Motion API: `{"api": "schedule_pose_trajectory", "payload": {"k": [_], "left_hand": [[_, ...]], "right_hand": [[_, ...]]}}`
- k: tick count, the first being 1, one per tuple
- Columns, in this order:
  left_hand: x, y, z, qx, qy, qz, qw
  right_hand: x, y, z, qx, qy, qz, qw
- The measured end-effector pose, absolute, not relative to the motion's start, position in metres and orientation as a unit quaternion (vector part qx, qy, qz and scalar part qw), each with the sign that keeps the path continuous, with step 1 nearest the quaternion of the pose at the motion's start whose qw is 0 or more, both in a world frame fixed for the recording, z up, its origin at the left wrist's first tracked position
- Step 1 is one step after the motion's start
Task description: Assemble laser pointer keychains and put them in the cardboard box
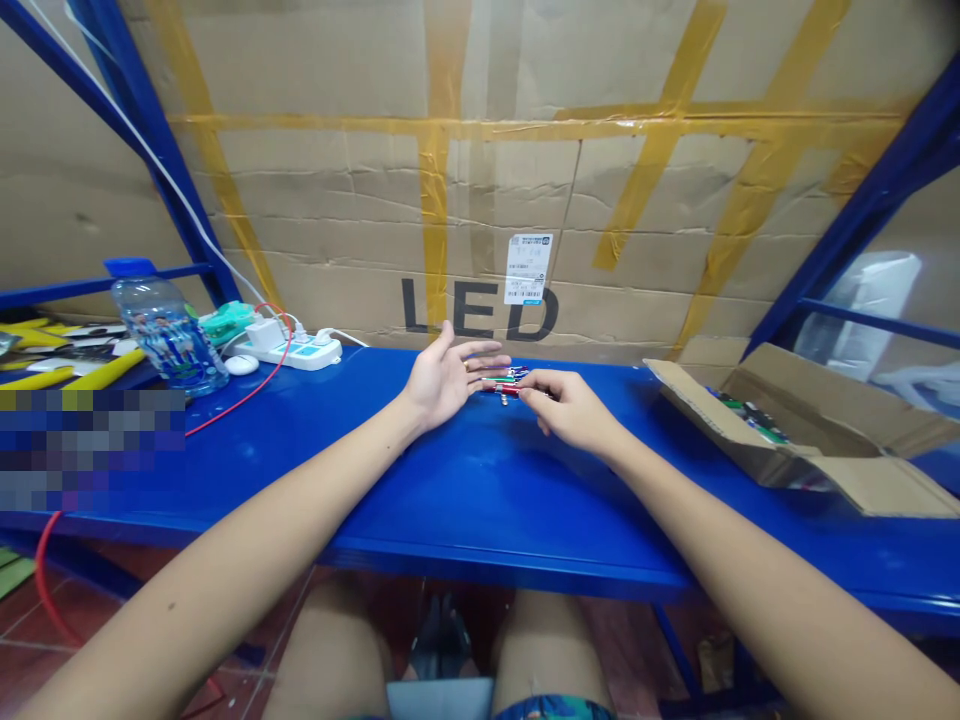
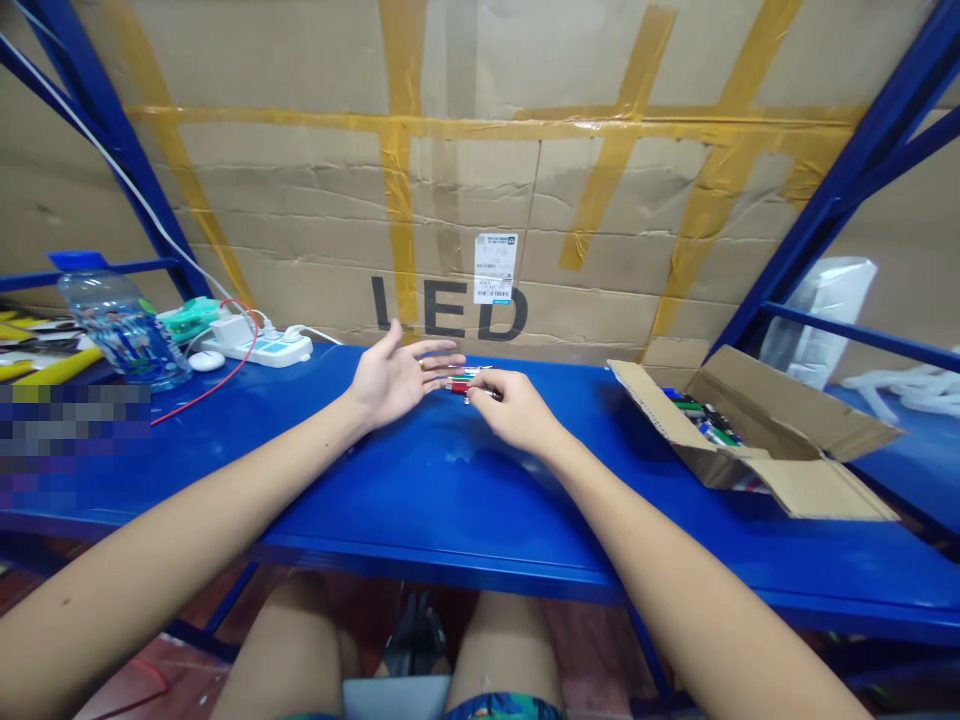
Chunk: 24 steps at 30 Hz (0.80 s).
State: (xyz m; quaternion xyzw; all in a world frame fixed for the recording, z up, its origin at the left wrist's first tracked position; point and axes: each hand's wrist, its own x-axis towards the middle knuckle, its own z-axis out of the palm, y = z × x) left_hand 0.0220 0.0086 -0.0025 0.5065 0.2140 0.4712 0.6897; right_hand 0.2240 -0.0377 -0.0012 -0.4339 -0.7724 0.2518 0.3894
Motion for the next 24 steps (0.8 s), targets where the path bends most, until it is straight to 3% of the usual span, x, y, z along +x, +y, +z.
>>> {"api": "schedule_pose_trajectory", "payload": {"k": [24], "left_hand": [[0.0225,0.0049,-0.0019,0.541,0.211,0.460,0.672]], "right_hand": [[0.2239,-0.0374,-0.0012,-0.453,-0.760,0.269,0.381]]}}
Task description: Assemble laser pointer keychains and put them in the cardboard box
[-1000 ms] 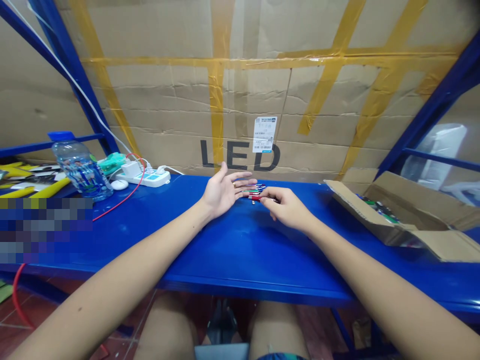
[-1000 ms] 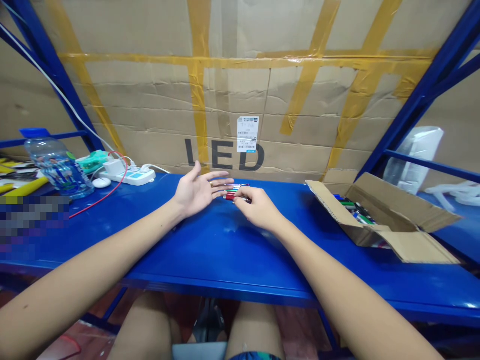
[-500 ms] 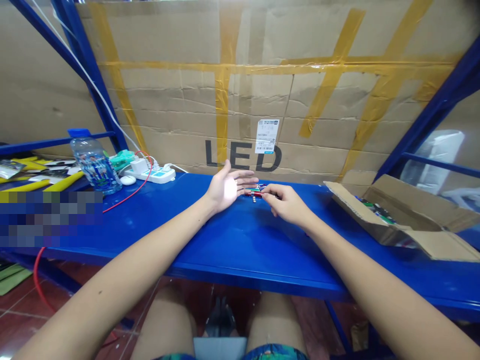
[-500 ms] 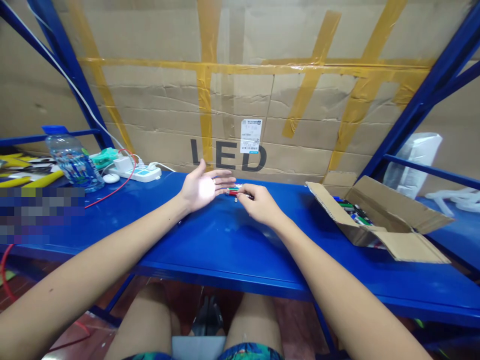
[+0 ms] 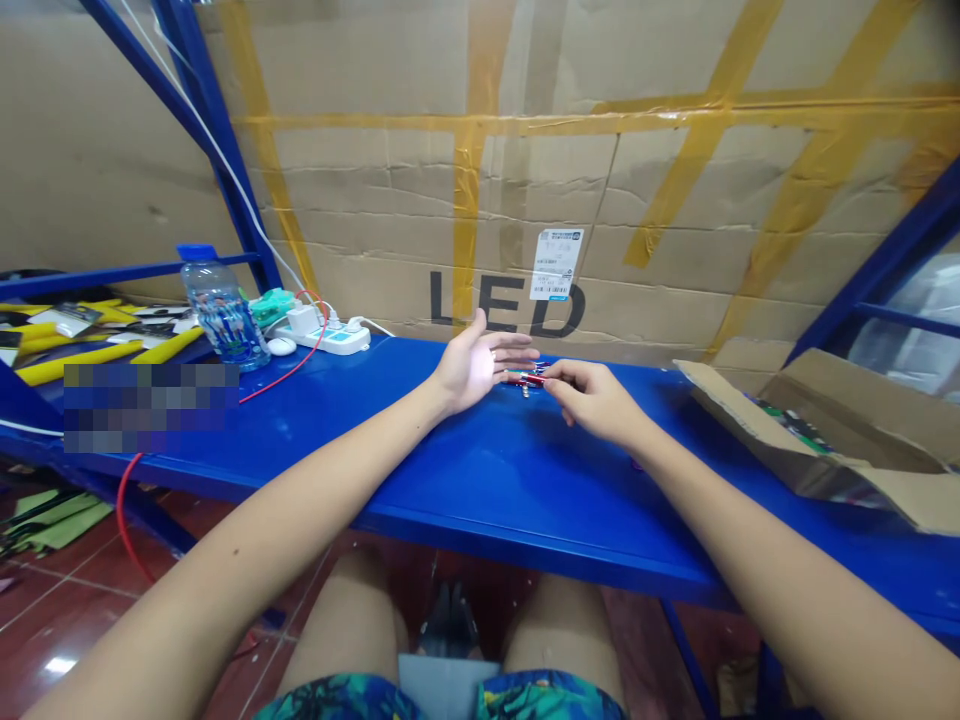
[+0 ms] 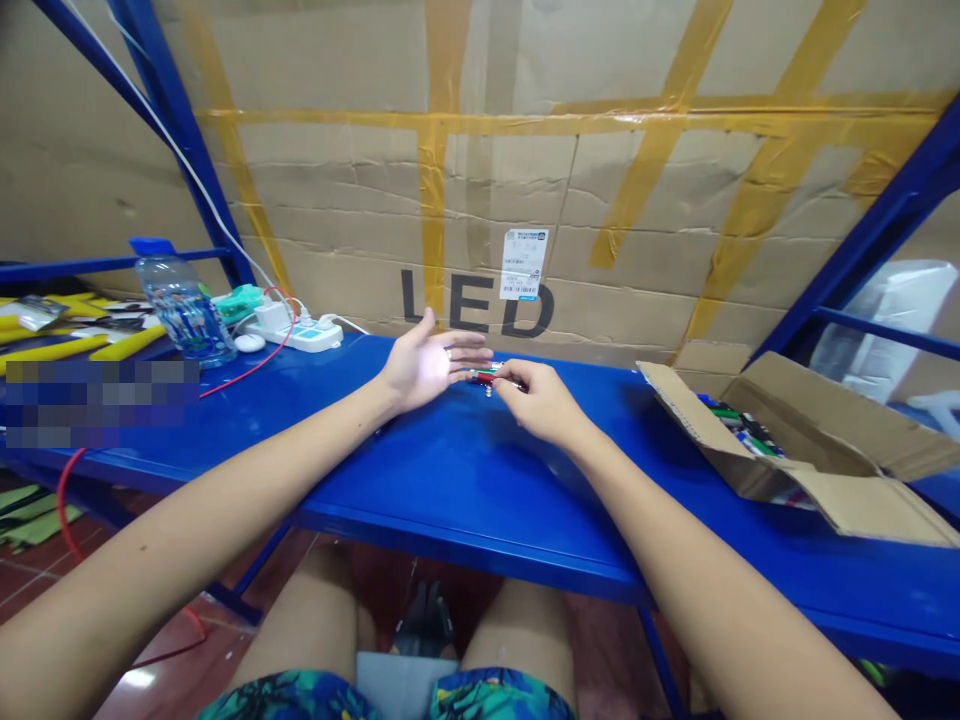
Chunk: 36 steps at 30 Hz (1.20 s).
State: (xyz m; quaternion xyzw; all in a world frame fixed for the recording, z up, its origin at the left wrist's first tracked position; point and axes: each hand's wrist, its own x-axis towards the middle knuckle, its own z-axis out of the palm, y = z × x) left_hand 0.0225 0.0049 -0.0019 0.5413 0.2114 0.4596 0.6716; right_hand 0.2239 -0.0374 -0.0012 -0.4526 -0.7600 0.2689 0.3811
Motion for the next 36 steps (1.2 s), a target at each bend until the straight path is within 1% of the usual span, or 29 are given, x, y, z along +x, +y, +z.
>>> {"api": "schedule_pose_trajectory", "payload": {"k": [12,26,36], "left_hand": [[0.0238,0.0065,-0.0032,0.538,0.207,0.460,0.676],[0.0266,0.0063,-0.0047,0.522,0.207,0.451,0.693],[0.0269,0.0059,-0.0040,0.522,0.215,0.446,0.695]], "right_hand": [[0.2277,-0.0352,-0.0030,-0.424,-0.797,0.205,0.379],[0.2262,-0.0366,0.0016,-0.435,-0.766,0.190,0.434],[0.2267,-0.0349,0.0023,-0.443,-0.764,0.172,0.437]]}}
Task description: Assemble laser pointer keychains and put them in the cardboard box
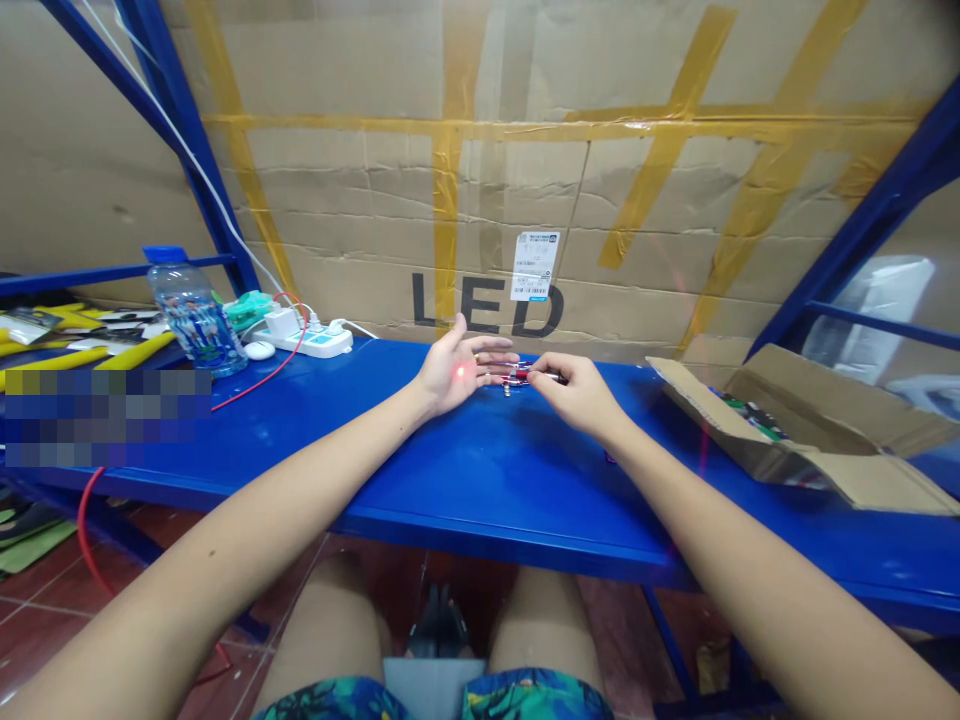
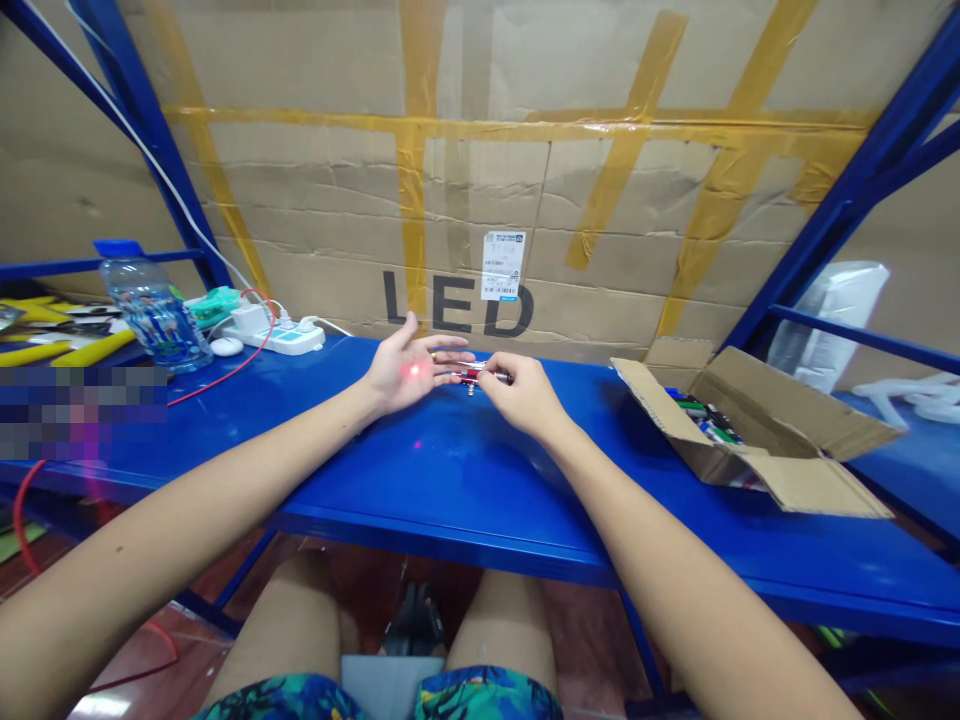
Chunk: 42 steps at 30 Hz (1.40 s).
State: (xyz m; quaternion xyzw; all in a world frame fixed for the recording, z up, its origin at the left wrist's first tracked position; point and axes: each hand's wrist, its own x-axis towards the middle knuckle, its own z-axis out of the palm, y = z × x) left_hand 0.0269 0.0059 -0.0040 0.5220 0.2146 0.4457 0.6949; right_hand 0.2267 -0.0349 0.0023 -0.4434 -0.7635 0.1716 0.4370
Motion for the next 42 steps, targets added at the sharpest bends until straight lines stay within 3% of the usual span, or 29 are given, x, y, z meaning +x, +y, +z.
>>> {"api": "schedule_pose_trajectory", "payload": {"k": [22,25,29,32,36,42], "left_hand": [[0.028,0.004,-0.002,0.564,0.223,0.443,0.661],[0.026,0.006,-0.003,0.649,0.302,0.448,0.536],[0.017,0.007,-0.002,0.807,0.386,0.395,0.208],[0.007,0.008,0.000,0.858,0.400,0.314,0.072],[0.001,0.012,0.000,0.872,0.424,0.244,0.022],[0.004,0.012,-0.005,0.889,0.399,0.219,0.055]], "right_hand": [[0.230,-0.031,0.000,-0.454,-0.765,0.179,0.420],[0.231,-0.027,-0.002,-0.473,-0.765,0.170,0.404],[0.236,-0.022,-0.004,-0.505,-0.781,0.162,0.328],[0.238,-0.021,-0.008,-0.479,-0.820,0.174,0.260],[0.237,-0.022,-0.014,-0.450,-0.852,0.185,0.194],[0.239,-0.018,-0.021,-0.445,-0.862,0.169,0.174]]}}
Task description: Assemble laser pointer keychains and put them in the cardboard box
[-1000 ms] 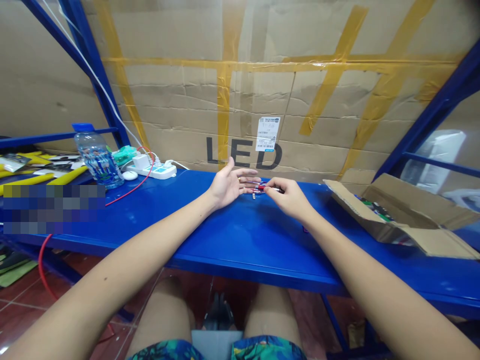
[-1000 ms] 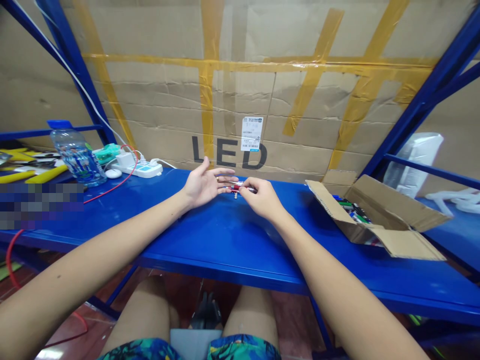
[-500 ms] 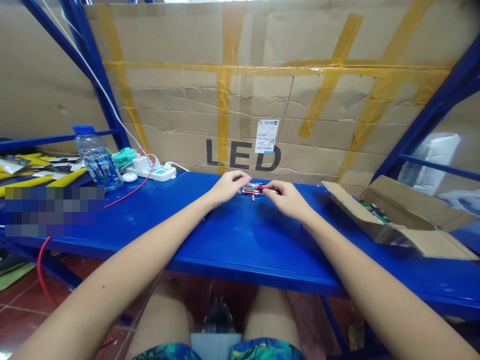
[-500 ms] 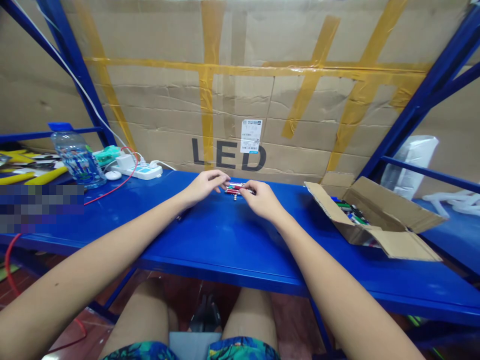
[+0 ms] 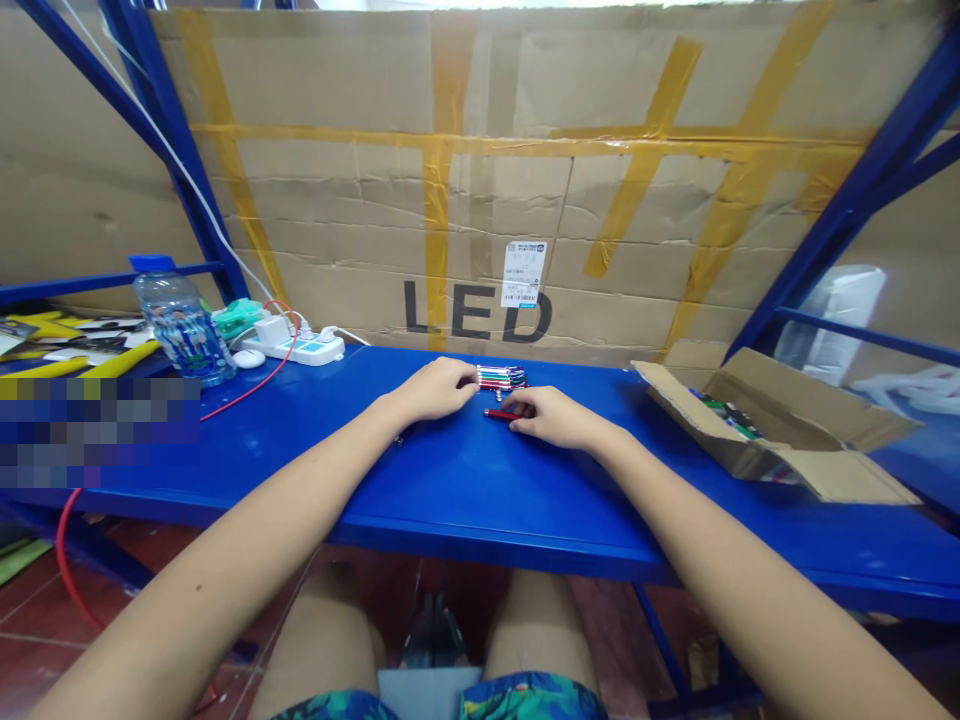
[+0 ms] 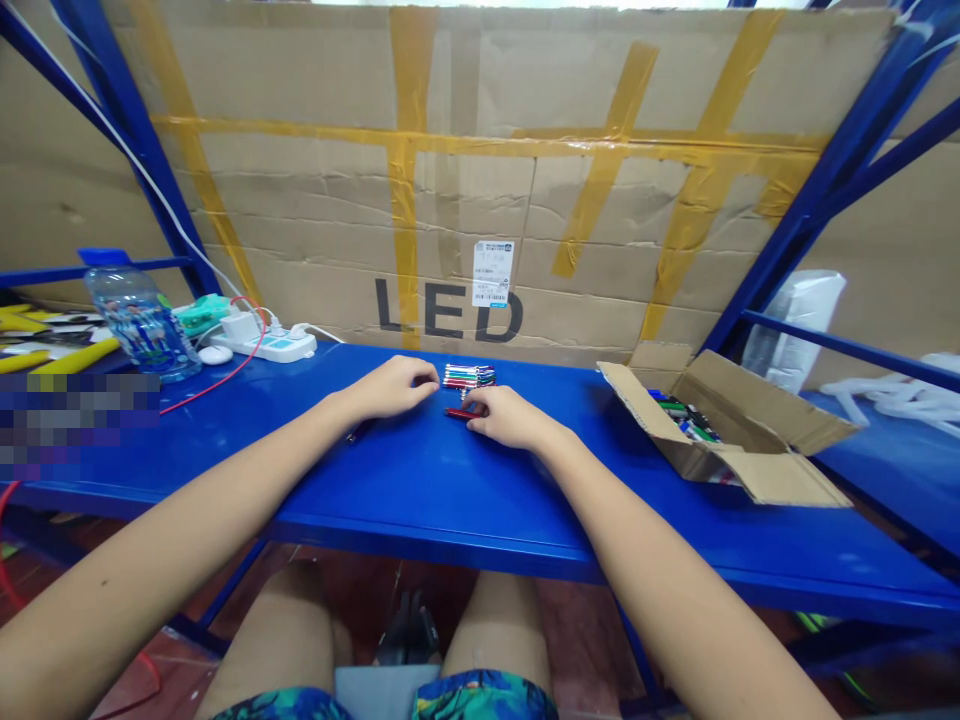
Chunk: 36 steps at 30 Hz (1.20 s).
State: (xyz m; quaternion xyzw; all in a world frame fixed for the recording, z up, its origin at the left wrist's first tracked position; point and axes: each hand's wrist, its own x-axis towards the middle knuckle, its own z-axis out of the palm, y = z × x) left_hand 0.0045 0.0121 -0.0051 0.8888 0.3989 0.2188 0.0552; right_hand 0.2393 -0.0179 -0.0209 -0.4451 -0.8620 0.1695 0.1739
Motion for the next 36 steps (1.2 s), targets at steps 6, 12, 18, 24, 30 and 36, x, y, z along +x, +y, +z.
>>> {"api": "schedule_pose_trajectory", "payload": {"k": [6,12,18,24,30,36], "left_hand": [[0.007,0.010,-0.008,0.895,0.392,0.204,0.060],[0.002,0.013,-0.004,0.884,0.415,0.210,0.046],[-0.013,0.024,-0.002,0.845,0.471,0.251,0.048],[-0.028,0.037,-0.008,0.825,0.500,0.258,0.053],[-0.037,0.043,-0.010,0.809,0.516,0.277,0.058],[-0.040,0.046,-0.010,0.811,0.502,0.292,0.064]], "right_hand": [[0.239,-0.017,-0.017,-0.463,-0.853,0.175,0.165],[0.247,-0.022,-0.010,-0.470,-0.855,0.160,0.150],[0.260,0.011,0.012,-0.498,-0.816,0.168,0.239],[0.242,0.094,0.021,-0.540,-0.827,0.017,0.155],[0.224,0.141,0.002,-0.535,-0.834,-0.018,0.136],[0.242,0.143,-0.004,-0.542,-0.820,-0.038,0.182]]}}
